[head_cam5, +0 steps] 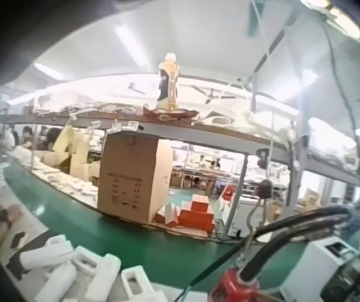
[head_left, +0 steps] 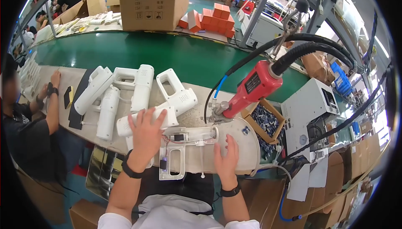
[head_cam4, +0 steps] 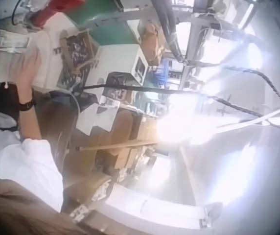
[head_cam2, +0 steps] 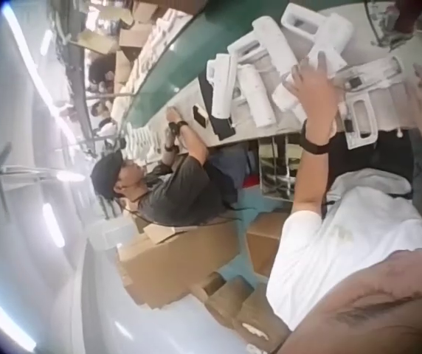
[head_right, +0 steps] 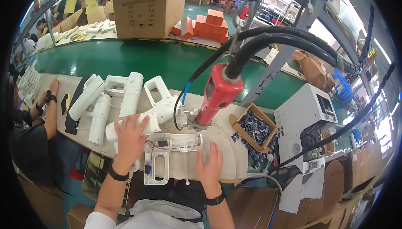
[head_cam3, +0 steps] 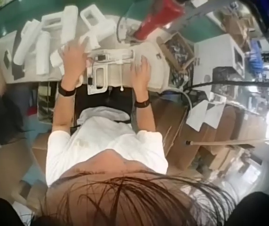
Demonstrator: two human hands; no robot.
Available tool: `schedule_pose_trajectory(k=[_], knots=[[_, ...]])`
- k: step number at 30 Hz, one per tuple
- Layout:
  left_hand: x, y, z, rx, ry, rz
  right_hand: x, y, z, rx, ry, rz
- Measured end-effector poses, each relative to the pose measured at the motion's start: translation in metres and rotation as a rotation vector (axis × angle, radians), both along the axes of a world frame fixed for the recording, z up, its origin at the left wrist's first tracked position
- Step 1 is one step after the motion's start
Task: The person assembles a white plastic device by joining the housing halves together and securing them with a power screwdriver. They then set the device aside, pick up a small orange component, and begin preparing another housing.
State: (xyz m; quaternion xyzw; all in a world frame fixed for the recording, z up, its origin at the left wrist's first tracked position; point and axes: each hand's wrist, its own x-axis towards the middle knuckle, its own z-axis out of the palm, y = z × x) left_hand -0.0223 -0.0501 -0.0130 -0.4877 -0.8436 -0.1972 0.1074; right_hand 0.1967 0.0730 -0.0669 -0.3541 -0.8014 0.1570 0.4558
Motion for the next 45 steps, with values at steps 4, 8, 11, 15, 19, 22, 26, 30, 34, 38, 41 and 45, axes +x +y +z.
schedule_pose_trajectory(k=[4, 8, 11, 15, 19, 22, 26, 30, 34, 38, 41, 45], knots=[[-0.004, -0.005, 0.044, -0.013, 0.082, 0.034, -0.003, 0.016, -0.011, -0.209, -0.013, 0.089], [-0.032, 0.037, 0.055, -0.077, 0.191, -0.016, 0.001, 0.015, -0.013, -0.318, -0.109, 0.066], [-0.056, 0.063, 0.037, -0.2, 0.189, -0.039, -0.007, 0.011, -0.01, -0.123, -0.171, 0.016], [-0.059, 0.076, 0.018, -0.312, 0.194, -0.041, -0.008, 0.008, -0.01, 0.066, -0.276, -0.048], [-0.018, 0.07, 0.032, -0.103, 0.23, -0.166, -0.007, 0.01, -0.012, 0.193, -0.249, -0.071], [0.032, 0.061, 0.007, -0.318, 0.024, -0.451, -0.003, 0.011, -0.011, 0.184, -0.287, -0.076], [0.06, 0.066, -0.042, 0.145, -0.079, -0.466, -0.007, 0.01, -0.011, 0.232, -0.246, -0.037], [0.062, 0.07, -0.052, 0.185, -0.092, -0.443, -0.005, 0.009, -0.009, 0.268, -0.25, -0.026], [0.062, 0.073, -0.058, 0.222, -0.12, -0.43, -0.005, 0.006, -0.007, 0.259, -0.244, -0.047], [0.06, 0.074, -0.061, 0.184, -0.111, -0.422, -0.006, 0.014, 0.001, 0.068, -0.272, -0.005], [0.059, 0.075, -0.063, 0.185, -0.113, -0.43, -0.002, 0.024, 0.004, -0.148, -0.145, 0.089], [0.059, 0.074, -0.062, 0.192, -0.126, -0.438, 0.001, 0.03, 0.004, -0.233, -0.125, 0.177]])
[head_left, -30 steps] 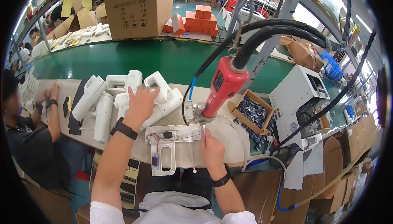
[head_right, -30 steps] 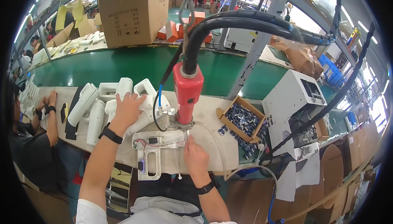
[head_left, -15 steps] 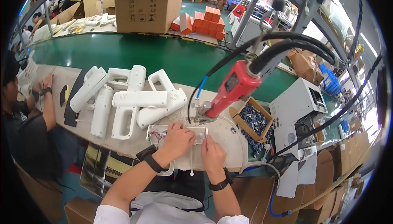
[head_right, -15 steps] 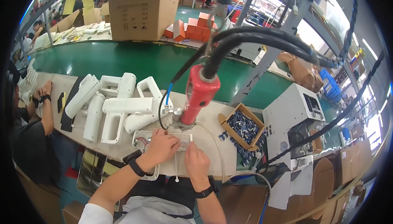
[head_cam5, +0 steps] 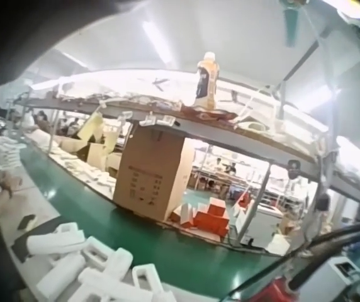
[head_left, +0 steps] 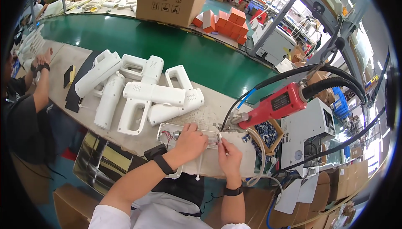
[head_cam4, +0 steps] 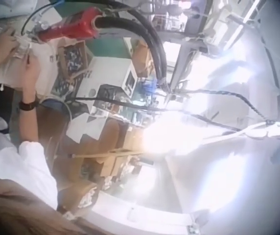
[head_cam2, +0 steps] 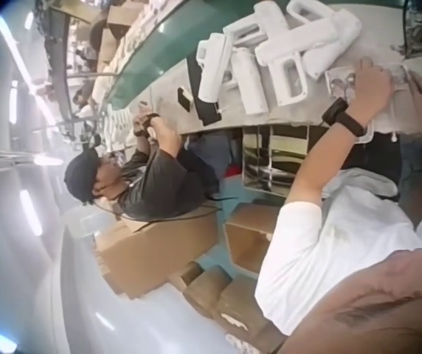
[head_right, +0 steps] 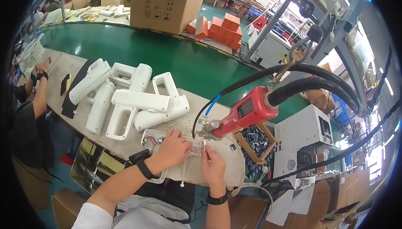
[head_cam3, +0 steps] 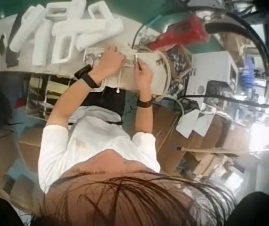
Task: The person assembles a white plastic device by joining the housing halves together and securing them with a power screwdriver. They then set the device aside, pick up a small orange component, and begin preparing another housing.
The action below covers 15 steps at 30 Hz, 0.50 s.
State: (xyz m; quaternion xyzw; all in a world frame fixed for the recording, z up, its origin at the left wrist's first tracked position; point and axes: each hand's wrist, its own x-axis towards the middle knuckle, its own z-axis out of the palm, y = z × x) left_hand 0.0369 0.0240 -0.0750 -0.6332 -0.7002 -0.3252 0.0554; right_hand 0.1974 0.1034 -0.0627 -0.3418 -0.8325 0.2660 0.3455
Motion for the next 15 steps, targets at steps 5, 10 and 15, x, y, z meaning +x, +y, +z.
schedule_pose_trajectory(k=[5, 10, 15], knots=[[0.0, 0.001, 0.001, -0.004, -0.004, -0.007, -0.003, 0.008, 0.001, -0.111, 0.02, -0.016], [-0.001, 0.001, 0.001, -0.004, -0.005, -0.018, -0.01, 0.014, 0.004, -0.082, -0.05, 0.011], [0.0, -0.001, 0.01, -0.053, 0.001, -0.018, -0.003, 0.017, 0.007, -0.073, -0.009, 0.091]])
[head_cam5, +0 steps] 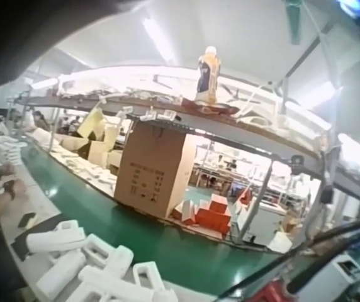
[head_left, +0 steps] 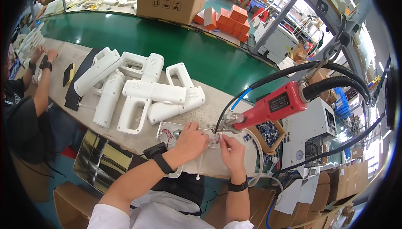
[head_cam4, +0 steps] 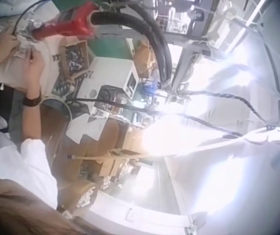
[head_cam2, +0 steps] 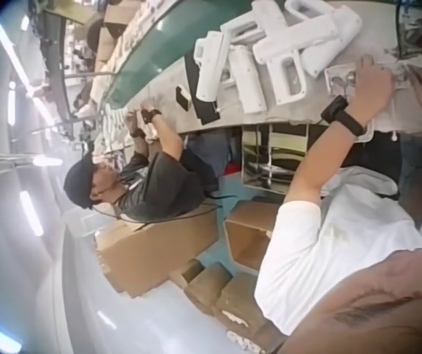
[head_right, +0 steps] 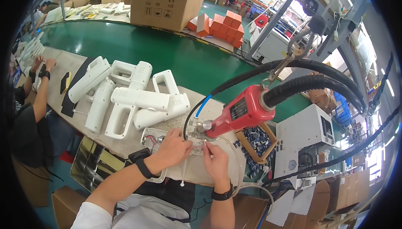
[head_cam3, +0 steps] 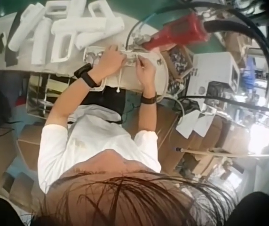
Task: The person assembles a white plastic device by joining the housing halves together and securing them with a power screwdriver. They then set the device aside, pick up a small orange component, and begin preparing another housing.
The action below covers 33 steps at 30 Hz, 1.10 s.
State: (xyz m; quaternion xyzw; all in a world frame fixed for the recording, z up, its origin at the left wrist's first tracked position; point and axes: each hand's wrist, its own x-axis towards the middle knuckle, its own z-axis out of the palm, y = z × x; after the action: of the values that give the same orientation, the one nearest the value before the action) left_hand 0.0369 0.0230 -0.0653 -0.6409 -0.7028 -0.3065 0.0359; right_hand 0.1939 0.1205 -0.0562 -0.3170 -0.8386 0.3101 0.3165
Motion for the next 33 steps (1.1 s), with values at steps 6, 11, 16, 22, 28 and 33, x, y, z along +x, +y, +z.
schedule_pose_trajectory(k=[6, 11, 16, 22, 28, 33], knots=[[-0.001, 0.001, -0.003, 0.018, 0.002, -0.012, 0.0, -0.005, -0.002, 0.173, 0.02, 0.032], [-0.001, 0.002, -0.006, 0.026, -0.002, -0.006, -0.002, -0.012, 0.002, 0.294, 0.048, 0.043], [-0.001, 0.001, -0.006, 0.042, -0.014, -0.01, 0.001, -0.01, -0.005, 0.138, 0.037, -0.008], [-0.001, 0.0, -0.004, 0.024, -0.021, -0.008, 0.001, -0.004, -0.007, 0.024, 0.092, 0.009], [-0.002, 0.001, -0.005, 0.045, -0.04, -0.014, 0.0, -0.008, -0.003, 0.136, 0.073, 0.007], [-0.002, 0.002, -0.007, 0.053, -0.04, -0.002, 0.0, -0.004, -0.009, 0.071, 0.087, -0.003]])
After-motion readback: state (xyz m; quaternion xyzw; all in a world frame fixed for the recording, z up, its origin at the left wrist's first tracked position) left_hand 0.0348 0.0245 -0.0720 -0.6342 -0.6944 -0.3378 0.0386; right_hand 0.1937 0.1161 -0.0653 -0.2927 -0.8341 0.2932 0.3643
